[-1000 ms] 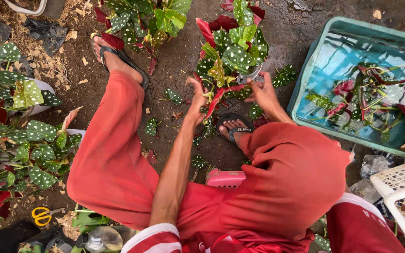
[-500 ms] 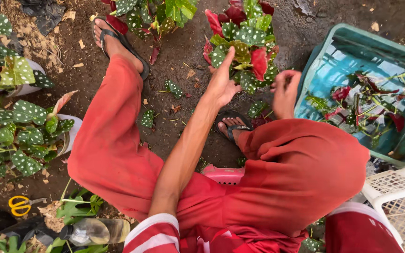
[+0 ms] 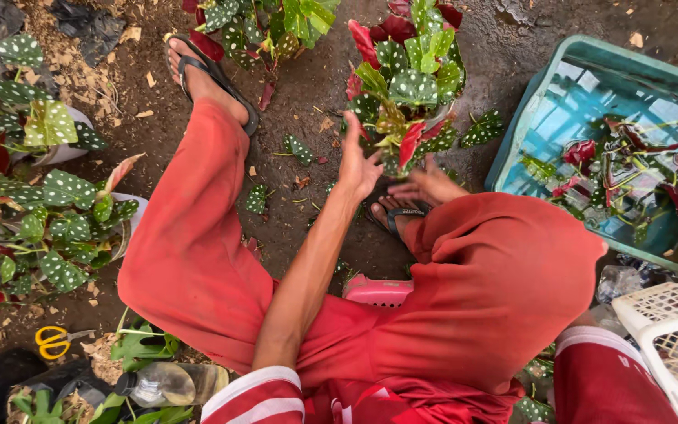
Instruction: The person sits on the ground and prepares plant cuttings by removing leaves and stems, then places them into a water-filled tray. The person also handles small plastic cups and bags, likely for packaging the cuttings.
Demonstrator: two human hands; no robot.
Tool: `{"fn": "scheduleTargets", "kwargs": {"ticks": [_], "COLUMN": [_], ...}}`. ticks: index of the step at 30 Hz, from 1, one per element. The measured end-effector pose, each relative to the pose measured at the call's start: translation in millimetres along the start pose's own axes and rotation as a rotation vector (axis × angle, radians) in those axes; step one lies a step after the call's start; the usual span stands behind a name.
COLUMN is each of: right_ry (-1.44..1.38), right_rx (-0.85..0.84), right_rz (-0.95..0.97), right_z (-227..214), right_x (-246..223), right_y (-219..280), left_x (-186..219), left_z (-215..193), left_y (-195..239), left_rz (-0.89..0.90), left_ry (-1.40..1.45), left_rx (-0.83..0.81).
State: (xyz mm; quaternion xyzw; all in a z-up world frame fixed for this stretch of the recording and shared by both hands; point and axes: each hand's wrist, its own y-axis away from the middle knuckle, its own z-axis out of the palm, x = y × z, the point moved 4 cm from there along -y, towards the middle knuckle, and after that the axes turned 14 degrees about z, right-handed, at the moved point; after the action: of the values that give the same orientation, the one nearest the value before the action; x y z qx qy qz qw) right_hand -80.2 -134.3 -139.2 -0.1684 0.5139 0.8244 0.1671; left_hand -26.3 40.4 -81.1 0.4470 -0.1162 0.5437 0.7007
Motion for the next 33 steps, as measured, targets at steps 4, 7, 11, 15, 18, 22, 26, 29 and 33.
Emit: {"fn": "scheduleTargets", "kwargs": {"ticks": [4, 7, 11, 15, 18, 22, 26, 29, 33], "right_ry": [-0.124, -0.053, 0.037, 0.100, -0.189, -0.158, 0.028, 0.288, 0.566], "right_rx": [0.145, 0.210, 0.311, 0.158, -0.071, 0.083, 0.294, 0.188, 0.240], "right_rz": [-0.191, -0.278, -0.296, -0.202, -0.269, -0.265, -0.114, -0.224, -0.485], "right_z": [-31, -53, -70, -70, -68, -61, -51, -33, -5], "right_x": [-2, -8, 9, 7, -10, -10, -10, -13, -32], "right_y": [-37, -59, -63, -49, -22, 3, 3, 12, 45], "left_x": [-19, -19, -15, -13, -9, 5, 34, 50, 69], "left_z": [-32, -49, -44, -13, 21, 57, 82, 88, 101], "left_y": [-5, -8, 6, 12, 13, 12, -20, -40, -51], "left_rz": [0.023, 0.141, 0.401, 0.503, 0.519, 0.675, 0.527, 0.294, 0.459], "left_ry": [0.081, -0.185, -1.214, -1.720, -1.814, -1.653, -1.527, -1.606, -1.652], "left_rx": [0.079, 0.151, -0.390, -0.756, -0.971, -1.116, -1.038, -0.962, -0.987]}}
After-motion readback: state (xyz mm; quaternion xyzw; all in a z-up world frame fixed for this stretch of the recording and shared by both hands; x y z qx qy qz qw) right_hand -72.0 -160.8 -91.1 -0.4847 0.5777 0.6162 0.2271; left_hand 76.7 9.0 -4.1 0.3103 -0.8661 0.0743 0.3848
